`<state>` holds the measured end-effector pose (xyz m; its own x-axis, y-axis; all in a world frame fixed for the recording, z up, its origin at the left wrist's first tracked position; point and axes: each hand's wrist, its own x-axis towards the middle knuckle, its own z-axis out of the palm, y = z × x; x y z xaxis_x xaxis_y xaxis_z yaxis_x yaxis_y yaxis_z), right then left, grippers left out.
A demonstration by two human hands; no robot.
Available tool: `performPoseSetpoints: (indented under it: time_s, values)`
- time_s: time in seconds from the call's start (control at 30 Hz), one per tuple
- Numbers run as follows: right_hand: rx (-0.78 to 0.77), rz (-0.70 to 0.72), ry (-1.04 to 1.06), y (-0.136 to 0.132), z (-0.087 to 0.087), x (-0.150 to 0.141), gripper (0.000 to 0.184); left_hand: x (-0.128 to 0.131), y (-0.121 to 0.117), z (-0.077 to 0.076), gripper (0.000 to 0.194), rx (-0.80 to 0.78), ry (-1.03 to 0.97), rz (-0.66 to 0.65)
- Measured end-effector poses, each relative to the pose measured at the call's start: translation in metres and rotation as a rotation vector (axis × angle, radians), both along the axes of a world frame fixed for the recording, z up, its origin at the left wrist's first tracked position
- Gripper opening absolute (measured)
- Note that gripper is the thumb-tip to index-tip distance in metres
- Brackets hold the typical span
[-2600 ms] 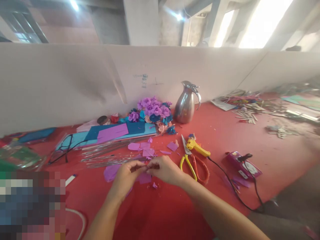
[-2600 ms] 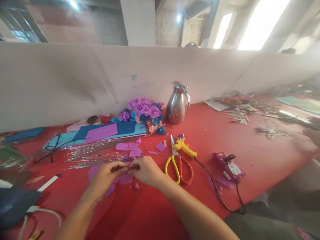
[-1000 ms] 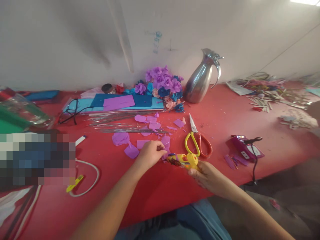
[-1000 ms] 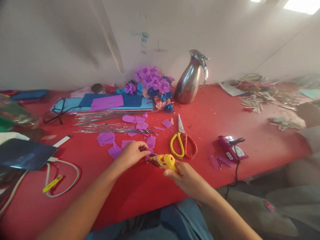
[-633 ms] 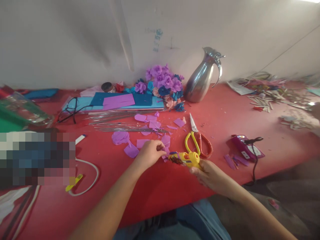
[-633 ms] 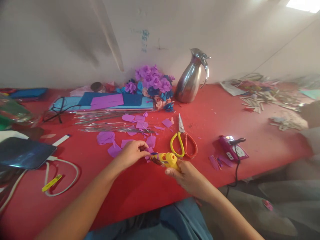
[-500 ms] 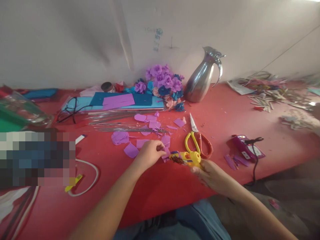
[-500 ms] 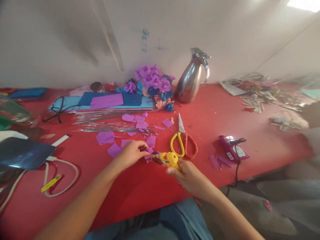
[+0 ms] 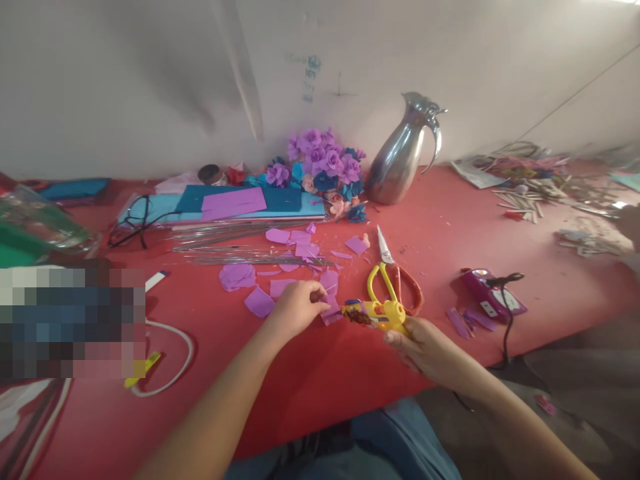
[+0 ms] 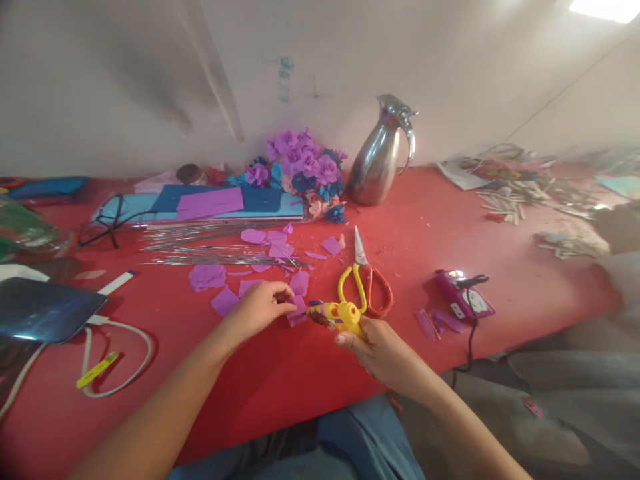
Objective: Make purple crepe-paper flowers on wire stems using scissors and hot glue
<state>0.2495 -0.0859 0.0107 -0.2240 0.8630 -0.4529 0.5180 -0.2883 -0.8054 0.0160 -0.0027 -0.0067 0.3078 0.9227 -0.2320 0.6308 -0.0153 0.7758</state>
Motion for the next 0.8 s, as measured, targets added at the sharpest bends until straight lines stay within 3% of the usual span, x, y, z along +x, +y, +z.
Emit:
performPoseSetpoints:
  time_s: [0.27, 0.53, 0.8]
  values:
    - [0.093, 0.038, -0.113, -0.001, 0.007, 0.001, 0.048, 0.001, 0.000, 0.001, 0.003, 0.014, -0.003, -0.001]
    - [0.204, 0.154, -0.110, 0.001, 0.013, -0.013, 0.035, 0.000, 0.000, 0.003, 0.006, 0.020, 0.016, -0.030]
    - [0.221, 0.143, -0.197, 0.001, 0.012, -0.010, 0.035, 0.000, -0.001, 0.006, 0.005, 0.013, 0.023, -0.037]
